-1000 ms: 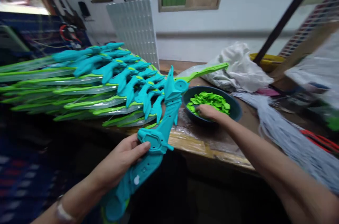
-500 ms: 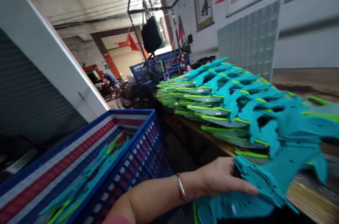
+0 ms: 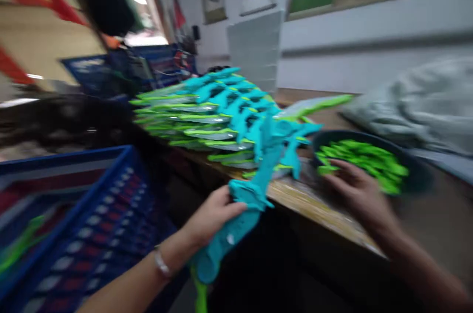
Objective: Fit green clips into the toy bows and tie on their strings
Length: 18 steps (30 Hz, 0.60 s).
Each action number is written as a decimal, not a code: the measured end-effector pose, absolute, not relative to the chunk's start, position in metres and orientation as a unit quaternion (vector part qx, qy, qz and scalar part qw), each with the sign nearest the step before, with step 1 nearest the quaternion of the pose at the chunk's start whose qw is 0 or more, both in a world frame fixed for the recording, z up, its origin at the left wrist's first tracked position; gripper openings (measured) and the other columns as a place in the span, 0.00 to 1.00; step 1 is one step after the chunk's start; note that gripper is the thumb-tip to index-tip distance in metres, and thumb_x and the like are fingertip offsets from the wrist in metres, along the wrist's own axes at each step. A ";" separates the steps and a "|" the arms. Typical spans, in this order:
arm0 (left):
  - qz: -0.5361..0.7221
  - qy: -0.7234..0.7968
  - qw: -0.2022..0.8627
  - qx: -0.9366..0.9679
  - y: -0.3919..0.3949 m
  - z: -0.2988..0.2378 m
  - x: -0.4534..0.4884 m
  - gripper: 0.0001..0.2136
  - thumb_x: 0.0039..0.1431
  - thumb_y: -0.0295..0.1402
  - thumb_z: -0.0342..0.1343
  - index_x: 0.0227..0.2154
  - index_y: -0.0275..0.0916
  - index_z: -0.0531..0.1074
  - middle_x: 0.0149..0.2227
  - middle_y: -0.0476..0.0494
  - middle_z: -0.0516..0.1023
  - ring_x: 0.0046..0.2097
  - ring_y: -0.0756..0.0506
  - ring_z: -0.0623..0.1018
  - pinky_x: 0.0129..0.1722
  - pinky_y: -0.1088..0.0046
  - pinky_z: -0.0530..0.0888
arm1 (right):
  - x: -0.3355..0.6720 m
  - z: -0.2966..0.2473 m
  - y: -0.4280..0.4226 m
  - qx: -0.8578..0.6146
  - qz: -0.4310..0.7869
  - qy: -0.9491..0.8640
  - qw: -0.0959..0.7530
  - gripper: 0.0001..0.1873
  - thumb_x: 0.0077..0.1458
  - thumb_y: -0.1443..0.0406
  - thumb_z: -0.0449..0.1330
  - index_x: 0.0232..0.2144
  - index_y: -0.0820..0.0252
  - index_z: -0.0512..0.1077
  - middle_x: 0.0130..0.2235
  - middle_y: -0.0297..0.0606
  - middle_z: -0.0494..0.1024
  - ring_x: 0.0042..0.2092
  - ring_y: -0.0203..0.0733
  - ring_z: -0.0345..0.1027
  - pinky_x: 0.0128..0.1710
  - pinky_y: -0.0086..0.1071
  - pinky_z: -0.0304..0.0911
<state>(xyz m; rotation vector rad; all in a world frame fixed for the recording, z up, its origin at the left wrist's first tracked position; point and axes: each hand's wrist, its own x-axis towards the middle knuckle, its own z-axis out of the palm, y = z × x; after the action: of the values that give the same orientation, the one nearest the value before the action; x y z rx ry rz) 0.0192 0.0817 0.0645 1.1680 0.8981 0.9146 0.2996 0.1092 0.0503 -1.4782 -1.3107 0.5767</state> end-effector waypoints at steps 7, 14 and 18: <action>0.338 0.386 0.669 0.537 0.083 0.056 0.033 0.16 0.58 0.38 0.66 0.47 0.36 0.76 0.47 0.40 0.83 0.49 0.41 0.80 0.48 0.71 0.75 | 0.250 0.032 0.037 -0.425 0.519 -0.449 0.591 0.17 0.50 0.57 0.71 0.41 0.56 0.78 0.29 0.31 0.79 0.29 0.36 0.71 0.35 0.33 0.70; 0.325 0.375 0.652 0.574 0.072 0.062 0.041 0.16 0.61 0.37 0.64 0.50 0.38 0.75 0.50 0.41 0.82 0.52 0.40 0.79 0.52 0.69 0.74 | 0.240 0.038 0.014 -0.408 0.514 -0.448 0.607 0.17 0.53 0.61 0.70 0.45 0.55 0.77 0.31 0.30 0.77 0.31 0.34 0.69 0.34 0.30 0.68; 0.318 0.380 0.628 0.601 0.065 0.064 0.043 0.16 0.61 0.37 0.64 0.49 0.36 0.75 0.49 0.40 0.82 0.52 0.40 0.78 0.52 0.69 0.73 | 0.241 0.041 0.005 -0.430 0.466 -0.485 0.603 0.11 0.56 0.61 0.68 0.41 0.56 0.75 0.35 0.33 0.76 0.34 0.35 0.69 0.36 0.30 0.67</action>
<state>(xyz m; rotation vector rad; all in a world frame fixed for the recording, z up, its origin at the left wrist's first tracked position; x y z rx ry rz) 0.0426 0.0654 0.0642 1.3773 0.8701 0.7279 0.2413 0.0055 0.0408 -0.9957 -1.1220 1.0791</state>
